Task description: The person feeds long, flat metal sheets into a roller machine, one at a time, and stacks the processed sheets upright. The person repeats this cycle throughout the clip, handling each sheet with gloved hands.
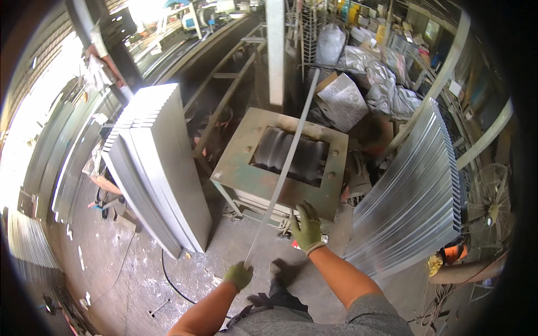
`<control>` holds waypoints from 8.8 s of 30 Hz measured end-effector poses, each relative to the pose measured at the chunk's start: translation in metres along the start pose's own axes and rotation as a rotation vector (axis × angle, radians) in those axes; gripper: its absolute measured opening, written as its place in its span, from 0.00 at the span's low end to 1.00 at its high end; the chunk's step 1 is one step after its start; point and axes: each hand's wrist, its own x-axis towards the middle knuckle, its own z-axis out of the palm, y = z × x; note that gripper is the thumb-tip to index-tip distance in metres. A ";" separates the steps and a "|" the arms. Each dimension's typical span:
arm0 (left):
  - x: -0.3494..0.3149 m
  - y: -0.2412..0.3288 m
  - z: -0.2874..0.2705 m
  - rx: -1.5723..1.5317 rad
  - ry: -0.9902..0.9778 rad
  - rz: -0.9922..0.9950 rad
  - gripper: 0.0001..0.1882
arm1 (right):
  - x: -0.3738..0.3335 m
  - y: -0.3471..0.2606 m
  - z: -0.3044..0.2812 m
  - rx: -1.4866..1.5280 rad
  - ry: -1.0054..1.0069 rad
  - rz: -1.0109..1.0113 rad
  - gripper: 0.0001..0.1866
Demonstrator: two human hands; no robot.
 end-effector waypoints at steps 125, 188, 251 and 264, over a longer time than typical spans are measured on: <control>0.218 0.178 -0.090 0.020 0.070 0.178 0.25 | 0.134 0.043 0.080 -0.179 0.050 -0.109 0.16; 0.092 0.097 -0.027 -0.319 0.026 -0.046 0.43 | 0.127 0.001 0.099 -0.161 -0.211 -0.146 0.11; -0.369 -0.308 0.157 -0.349 -0.082 -0.357 0.28 | -0.265 -0.261 0.057 -0.034 -0.515 -0.238 0.12; -0.372 -0.330 0.080 -0.058 0.707 -0.010 0.20 | -0.115 -0.214 0.001 0.898 -0.464 0.554 0.37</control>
